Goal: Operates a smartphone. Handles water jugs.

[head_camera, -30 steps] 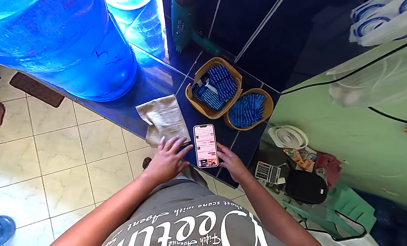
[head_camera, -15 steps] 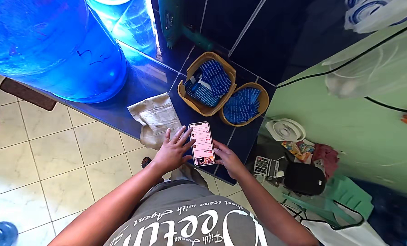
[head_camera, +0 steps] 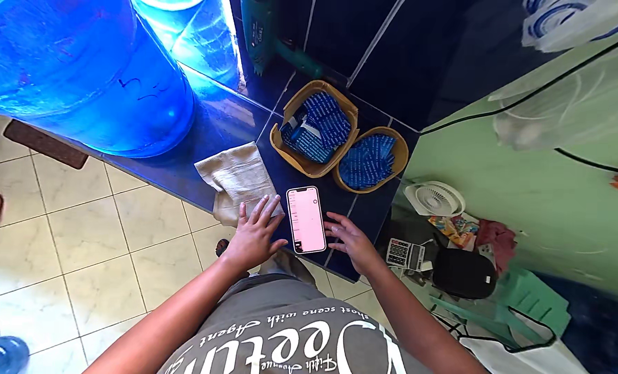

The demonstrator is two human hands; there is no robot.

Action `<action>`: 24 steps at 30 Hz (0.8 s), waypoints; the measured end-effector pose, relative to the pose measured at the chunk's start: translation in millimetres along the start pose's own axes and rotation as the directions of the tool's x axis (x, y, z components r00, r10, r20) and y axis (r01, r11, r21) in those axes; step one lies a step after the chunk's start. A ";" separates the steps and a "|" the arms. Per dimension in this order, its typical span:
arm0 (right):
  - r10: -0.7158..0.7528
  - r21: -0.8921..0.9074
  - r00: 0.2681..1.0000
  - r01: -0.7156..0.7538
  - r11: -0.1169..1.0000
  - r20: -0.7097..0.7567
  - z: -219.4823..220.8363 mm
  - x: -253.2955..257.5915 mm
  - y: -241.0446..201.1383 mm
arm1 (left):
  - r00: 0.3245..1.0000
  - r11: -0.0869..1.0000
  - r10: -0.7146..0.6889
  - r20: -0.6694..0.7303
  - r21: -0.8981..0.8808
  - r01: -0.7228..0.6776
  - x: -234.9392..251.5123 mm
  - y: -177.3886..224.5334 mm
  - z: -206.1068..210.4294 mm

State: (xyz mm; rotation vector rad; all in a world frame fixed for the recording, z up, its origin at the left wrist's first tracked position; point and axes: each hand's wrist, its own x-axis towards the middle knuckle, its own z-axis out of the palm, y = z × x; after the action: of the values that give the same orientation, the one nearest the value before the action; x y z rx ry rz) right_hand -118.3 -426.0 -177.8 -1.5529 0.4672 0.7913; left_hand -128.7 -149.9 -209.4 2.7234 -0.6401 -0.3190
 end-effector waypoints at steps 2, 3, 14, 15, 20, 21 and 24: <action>-0.007 0.023 1.000 0.007 1.000 -0.018 0.0 0.2 2.9 | 0.999 1.000 -0.005 0.039 -0.023 0.006 -5.1 2.6 4.1; -0.013 0.031 1.000 0.014 0.999 -0.026 0.2 0.4 4.8 | 0.998 0.999 -0.008 0.067 -0.038 0.011 -6.9 4.0 5.7; -0.096 -0.075 0.994 0.091 0.993 -0.057 6.2 -2.4 15.6 | 0.983 0.996 -0.011 0.185 -0.091 0.028 -9.2 11.7 9.0; -0.099 -0.083 0.993 0.094 0.992 -0.057 6.8 -2.6 16.0 | 0.981 0.995 -0.012 0.196 -0.091 0.030 -8.9 12.2 8.4; -0.150 -0.132 0.987 0.141 0.981 -0.059 12.1 -5.1 18.9 | 0.976 0.994 -0.015 0.217 -0.103 0.038 -9.9 9.6 9.6; -0.162 -0.142 0.985 0.152 0.978 -0.060 13.0 -5.4 19.9 | 0.975 0.993 -0.017 0.222 -0.107 0.042 -10.3 8.6 9.8; -0.178 -0.157 0.981 0.165 0.974 -0.073 13.9 -6.5 21.3 | 0.973 0.994 -0.016 0.232 -0.106 0.041 -12.2 6.0 10.5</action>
State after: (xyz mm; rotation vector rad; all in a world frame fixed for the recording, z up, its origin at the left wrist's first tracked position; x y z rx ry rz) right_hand -140.6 -416.5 -187.9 -1.7476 0.3358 0.6391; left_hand -144.7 -152.0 -215.3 2.6134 -0.6239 -0.6653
